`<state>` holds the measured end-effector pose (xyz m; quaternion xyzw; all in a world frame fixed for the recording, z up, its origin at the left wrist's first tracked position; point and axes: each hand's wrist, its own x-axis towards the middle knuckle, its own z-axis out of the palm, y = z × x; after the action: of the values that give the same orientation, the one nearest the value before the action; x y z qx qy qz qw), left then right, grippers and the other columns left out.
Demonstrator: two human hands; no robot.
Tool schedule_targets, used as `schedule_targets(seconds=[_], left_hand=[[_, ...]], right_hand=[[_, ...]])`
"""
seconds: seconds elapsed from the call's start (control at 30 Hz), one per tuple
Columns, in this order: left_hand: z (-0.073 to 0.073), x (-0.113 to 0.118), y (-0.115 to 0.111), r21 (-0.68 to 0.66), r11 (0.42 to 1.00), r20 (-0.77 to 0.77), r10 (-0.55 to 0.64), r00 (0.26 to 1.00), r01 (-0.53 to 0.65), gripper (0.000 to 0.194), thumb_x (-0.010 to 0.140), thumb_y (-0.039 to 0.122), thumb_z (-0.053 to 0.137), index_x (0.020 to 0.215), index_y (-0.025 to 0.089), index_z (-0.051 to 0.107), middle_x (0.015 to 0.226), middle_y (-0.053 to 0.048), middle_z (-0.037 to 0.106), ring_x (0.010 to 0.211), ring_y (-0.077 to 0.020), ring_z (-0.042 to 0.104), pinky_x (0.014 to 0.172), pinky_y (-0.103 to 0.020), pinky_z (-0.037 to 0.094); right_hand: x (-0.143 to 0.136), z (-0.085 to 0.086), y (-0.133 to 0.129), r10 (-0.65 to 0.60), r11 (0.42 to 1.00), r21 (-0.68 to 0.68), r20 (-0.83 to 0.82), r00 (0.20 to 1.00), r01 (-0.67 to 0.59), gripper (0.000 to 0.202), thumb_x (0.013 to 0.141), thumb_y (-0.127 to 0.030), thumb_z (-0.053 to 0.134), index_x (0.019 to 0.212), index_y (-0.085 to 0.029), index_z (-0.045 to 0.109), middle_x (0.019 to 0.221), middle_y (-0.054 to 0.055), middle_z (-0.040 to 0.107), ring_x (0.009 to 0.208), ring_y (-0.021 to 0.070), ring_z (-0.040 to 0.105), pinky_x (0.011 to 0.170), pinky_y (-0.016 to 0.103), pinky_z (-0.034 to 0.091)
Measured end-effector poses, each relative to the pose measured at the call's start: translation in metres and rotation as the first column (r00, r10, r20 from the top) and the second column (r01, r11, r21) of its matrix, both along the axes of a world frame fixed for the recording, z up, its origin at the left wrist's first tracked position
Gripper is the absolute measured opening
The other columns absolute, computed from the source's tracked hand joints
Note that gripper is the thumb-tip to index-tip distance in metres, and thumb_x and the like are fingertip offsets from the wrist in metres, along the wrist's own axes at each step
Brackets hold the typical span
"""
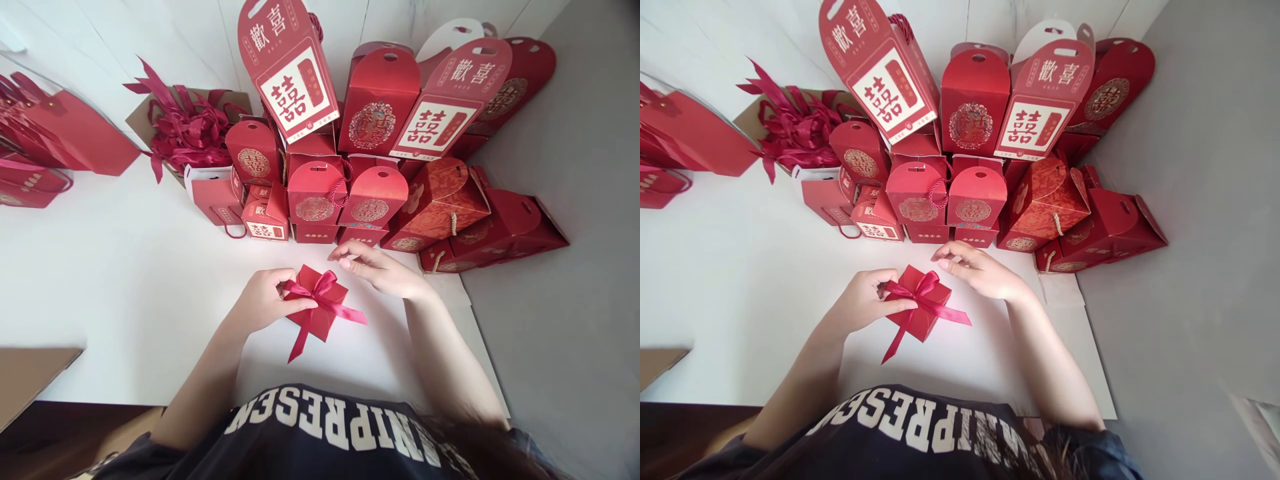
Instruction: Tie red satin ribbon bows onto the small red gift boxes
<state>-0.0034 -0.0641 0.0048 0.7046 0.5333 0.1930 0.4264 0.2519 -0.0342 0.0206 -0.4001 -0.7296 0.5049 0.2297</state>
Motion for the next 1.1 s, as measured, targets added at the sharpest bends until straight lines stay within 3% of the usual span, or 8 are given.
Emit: schedule_targets(seconds=[0.1, 0.33, 0.47, 0.53, 0.6, 0.7, 1.1], left_hand=[[0.001, 0.001, 0.000, 0.004, 1.000, -0.001, -0.005, 1.000, 0.005, 0.050, 0.069, 0.046, 0.075, 0.063, 0.018, 0.034, 0.061, 0.006, 0.031, 0.058, -0.0092, 0.028, 0.054, -0.022, 0.024], [0.001, -0.001, -0.002, 0.029, 1.000, 0.081, -0.002, 0.997, -0.001, 0.048, 0.069, 0.043, 0.076, 0.061, 0.018, 0.036, 0.059, 0.006, 0.033, 0.056, -0.0087, 0.027, 0.052, -0.023, 0.025], [0.001, -0.005, -0.002, 0.012, 1.000, 0.154, -0.023, 0.988, 0.022, 0.042, 0.079, 0.041, 0.069, 0.062, 0.018, 0.039, 0.058, 0.005, 0.034, 0.055, -0.0086, 0.029, 0.051, -0.023, 0.025], [0.001, -0.005, -0.001, 0.025, 1.000, 0.163, 0.003, 0.987, -0.008, 0.041, 0.087, 0.040, 0.060, 0.061, 0.017, 0.038, 0.058, 0.005, 0.033, 0.055, -0.0087, 0.029, 0.051, -0.024, 0.024], [0.001, -0.004, -0.002, 0.051, 0.997, 0.156, 0.042, 0.987, -0.051, 0.043, 0.091, 0.038, 0.053, 0.059, 0.017, 0.033, 0.057, 0.004, 0.028, 0.054, -0.0089, 0.027, 0.051, -0.025, 0.023], [0.000, -0.001, -0.002, 0.098, 0.992, 0.130, 0.069, 0.989, -0.082, 0.044, 0.091, 0.035, 0.053, 0.059, 0.018, 0.028, 0.058, 0.004, 0.024, 0.054, -0.0089, 0.025, 0.052, -0.025, 0.022], [-0.005, 0.000, 0.002, 0.200, 0.975, 0.078, 0.079, 0.994, -0.093, 0.041, 0.089, 0.029, 0.054, 0.060, 0.017, 0.028, 0.057, 0.005, 0.025, 0.054, -0.0082, 0.025, 0.051, -0.024, 0.023]], right_hand=[[-0.011, -0.009, 0.002, 0.060, 0.996, -0.068, -0.054, 0.997, -0.063, 0.030, 0.096, -0.044, 0.048, 0.108, -0.020, 0.060, 0.123, 0.009, 0.059, 0.110, 0.0189, 0.057, 0.096, 0.037, 0.045], [-0.018, -0.017, 0.001, 0.164, 0.978, -0.104, -0.168, 0.972, -0.183, 0.023, 0.089, -0.038, 0.062, 0.079, -0.017, 0.060, 0.135, 0.009, 0.056, 0.120, 0.0222, 0.055, 0.102, 0.041, 0.042], [-0.016, -0.018, 0.003, 0.153, 0.961, -0.190, -0.236, 0.960, -0.200, 0.031, 0.090, -0.041, 0.059, 0.072, -0.016, 0.061, 0.140, 0.009, 0.051, 0.103, 0.0187, 0.062, 0.084, 0.034, 0.051], [-0.015, -0.019, 0.003, 0.133, 0.971, -0.163, -0.228, 0.965, -0.172, 0.034, 0.092, -0.041, 0.057, 0.070, -0.016, 0.061, 0.133, 0.007, 0.054, 0.098, 0.0160, 0.061, 0.083, 0.032, 0.049], [-0.015, -0.021, 0.004, 0.085, 0.990, -0.092, -0.187, 0.979, -0.104, 0.035, 0.092, -0.042, 0.058, 0.068, -0.016, 0.062, 0.111, 0.005, 0.058, 0.090, 0.0136, 0.057, 0.082, 0.030, 0.046], [-0.016, -0.024, 0.003, 0.028, 0.999, -0.036, -0.126, 0.992, -0.033, 0.035, 0.091, -0.044, 0.059, 0.069, -0.017, 0.064, 0.081, 0.000, 0.048, 0.073, 0.0108, 0.048, 0.070, 0.026, 0.040], [-0.014, -0.021, 0.001, 0.035, 0.998, -0.044, -0.067, 0.997, -0.038, 0.037, 0.092, -0.043, 0.057, 0.070, -0.015, 0.063, 0.075, -0.001, 0.045, 0.066, 0.0102, 0.045, 0.062, 0.025, 0.035]])
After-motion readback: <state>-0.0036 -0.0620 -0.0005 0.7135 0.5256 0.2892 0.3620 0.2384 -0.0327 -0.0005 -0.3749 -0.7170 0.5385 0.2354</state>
